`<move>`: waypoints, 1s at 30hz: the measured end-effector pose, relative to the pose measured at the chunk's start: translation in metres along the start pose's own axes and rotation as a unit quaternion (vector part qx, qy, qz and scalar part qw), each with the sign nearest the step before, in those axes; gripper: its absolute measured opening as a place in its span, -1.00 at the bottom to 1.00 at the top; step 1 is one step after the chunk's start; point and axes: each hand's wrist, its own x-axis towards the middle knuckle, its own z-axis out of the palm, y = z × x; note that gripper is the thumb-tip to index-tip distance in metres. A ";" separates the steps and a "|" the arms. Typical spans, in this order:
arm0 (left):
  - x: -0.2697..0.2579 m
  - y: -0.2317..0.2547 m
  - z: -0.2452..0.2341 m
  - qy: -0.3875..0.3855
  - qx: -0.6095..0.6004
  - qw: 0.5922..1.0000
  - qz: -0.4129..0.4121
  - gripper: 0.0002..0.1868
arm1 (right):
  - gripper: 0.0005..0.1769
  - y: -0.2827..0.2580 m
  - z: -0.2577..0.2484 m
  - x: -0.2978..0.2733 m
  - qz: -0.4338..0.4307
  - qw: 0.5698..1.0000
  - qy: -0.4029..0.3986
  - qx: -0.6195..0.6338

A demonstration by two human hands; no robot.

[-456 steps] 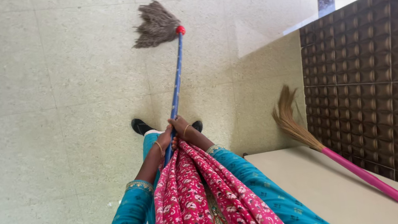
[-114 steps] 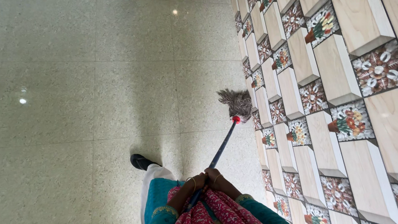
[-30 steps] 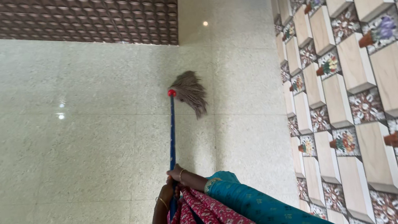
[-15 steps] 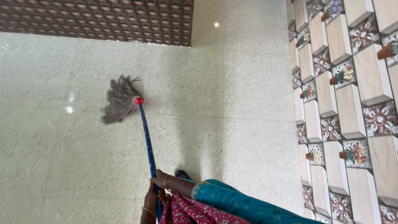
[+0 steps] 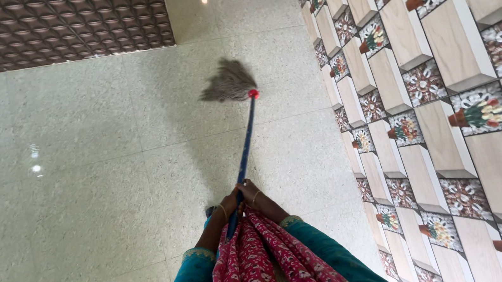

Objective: The person mopped the floor of a hallway using a mop.

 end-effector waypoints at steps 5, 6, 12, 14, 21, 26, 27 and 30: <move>0.026 0.003 0.049 -0.061 0.153 0.986 0.040 -0.46 | -0.56 -0.006 -0.051 -0.036 -0.036 0.994 0.034 0.092; 0.029 0.002 0.053 -0.087 0.260 0.957 0.095 -0.65 | -0.59 -0.004 -0.057 -0.040 -0.037 0.992 0.032 0.120; 0.065 -0.019 0.057 -0.082 0.302 0.949 0.023 -0.34 | -0.60 0.028 -0.079 -0.016 0.041 0.982 0.042 0.179; 0.074 -0.019 0.060 -0.079 0.291 0.953 0.025 -0.36 | -0.63 0.029 -0.078 -0.005 0.033 0.981 0.047 0.184; 0.134 0.033 0.036 -0.019 0.330 0.933 0.143 -0.48 | -0.71 -0.052 -0.064 0.045 0.010 0.994 0.038 0.107; 0.176 0.083 -0.001 0.061 0.536 0.786 0.301 -0.58 | -0.73 -0.124 -0.024 0.092 -0.015 1.000 0.001 -0.014; 0.168 0.085 -0.004 0.076 0.456 0.848 0.261 -0.57 | -0.73 -0.127 -0.016 0.096 -0.015 0.999 -0.008 -0.041; 0.117 0.102 -0.001 0.137 0.017 0.984 0.112 -0.40 | -0.72 -0.148 0.014 0.107 -0.028 0.992 -0.038 -0.119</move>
